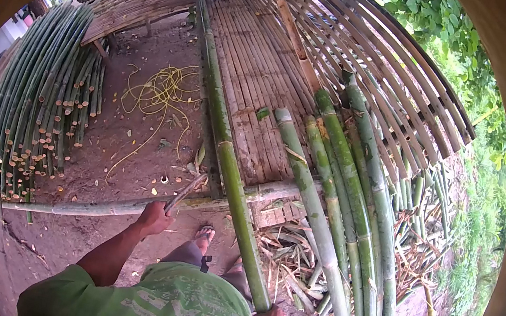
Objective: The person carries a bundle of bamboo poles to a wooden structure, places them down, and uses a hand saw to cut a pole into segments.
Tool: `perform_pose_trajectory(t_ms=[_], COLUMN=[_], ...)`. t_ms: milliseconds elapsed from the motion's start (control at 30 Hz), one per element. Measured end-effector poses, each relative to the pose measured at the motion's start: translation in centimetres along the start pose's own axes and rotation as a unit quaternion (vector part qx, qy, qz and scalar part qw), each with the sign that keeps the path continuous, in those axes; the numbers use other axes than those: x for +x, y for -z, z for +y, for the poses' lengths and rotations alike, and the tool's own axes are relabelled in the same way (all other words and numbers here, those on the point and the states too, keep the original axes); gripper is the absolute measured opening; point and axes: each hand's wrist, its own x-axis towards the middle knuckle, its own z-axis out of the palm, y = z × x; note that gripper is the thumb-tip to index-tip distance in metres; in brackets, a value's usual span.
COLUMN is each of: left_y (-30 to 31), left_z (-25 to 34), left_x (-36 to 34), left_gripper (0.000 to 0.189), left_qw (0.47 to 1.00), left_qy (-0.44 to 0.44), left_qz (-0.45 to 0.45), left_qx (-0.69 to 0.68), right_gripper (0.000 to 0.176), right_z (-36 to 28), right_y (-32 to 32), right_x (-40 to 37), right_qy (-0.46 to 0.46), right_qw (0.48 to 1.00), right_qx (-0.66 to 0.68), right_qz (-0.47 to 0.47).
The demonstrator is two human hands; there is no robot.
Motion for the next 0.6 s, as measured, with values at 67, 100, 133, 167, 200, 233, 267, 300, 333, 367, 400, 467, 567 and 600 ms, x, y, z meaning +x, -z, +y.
perform_pose_trajectory(t_ms=[67,100,133,167,200,233,267,300,333,367,400,467,567,600], left_y=[0.4,0.8,1.5,2.2,2.9,3.5,4.2,5.1,5.8,6.2,6.6,8.0,9.5,9.4], left_z=[-1.3,-1.9,-2.0,-2.2,-2.6,-2.9,-3.3,-3.6,-4.0,-4.4,-4.6,-4.0,-2.2,-2.0], left_x=[0.9,1.3,1.3,1.2,1.1,1.0,0.9,0.8,0.7,0.7,0.9,1.7,3.6,3.6], left_gripper=[0.027,0.027,0.027,0.028,0.028,0.027,0.027,0.027,0.027,0.026,0.027,0.029,0.032,0.034], left_qw=[0.999,0.999,0.999,0.999,0.999,0.999,0.999,0.998,0.997,0.995,0.989,0.985,0.979,0.980], left_qy=[-0.030,-0.030,-0.029,-0.027,-0.024,-0.021,-0.017,-0.034,-0.050,-0.064,-0.098,-0.126,-0.162,-0.168], left_qz=[0.009,0.009,0.009,0.007,0.012,0.017,0.023,0.041,0.058,0.075,0.106,0.102,0.093,0.068], left_qx=[-0.014,-0.018,-0.021,-0.023,-0.021,-0.019,-0.016,-0.014,-0.012,-0.012,-0.023,-0.056,-0.080,-0.081], right_gripper=[0.084,0.083,0.082,0.079,0.075,0.072,0.064,0.061,0.060,0.059,0.058,0.057,0.055,0.053], right_z=[-2.0,-2.9,-6.3,-8.1,-9.2,-10.4,-12.3,-13.6,-15.1,-16.4,-17.5,-18.4,-21.5,-20.4], right_y=[0.5,0.5,2.6,3.6,3.7,3.8,4.5,4.7,4.7,4.8,5.2,4.4,6.2,4.3], right_x=[1.7,2.3,0.5,0.7,1.6,2.7,2.4,2.5,2.6,2.7,2.9,4.1,3.1,6.6], right_qy=[0.016,0.023,0.034,0.046,0.054,0.062,0.062,0.075,0.078,0.082,0.078,0.113,0.138,0.117], right_qw=[1.000,1.000,0.999,0.999,0.998,0.997,0.997,0.997,0.997,0.996,0.997,0.993,0.990,0.993], right_qx=[-0.011,-0.018,-0.035,-0.006,-0.002,0.003,-0.008,-0.003,0.007,0.014,0.007,0.009,0.033,-0.035], right_qz=[-0.004,-0.009,0.008,-0.022,-0.033,-0.043,-0.040,-0.028,-0.023,-0.019,-0.022,-0.017,-0.014,-0.002])
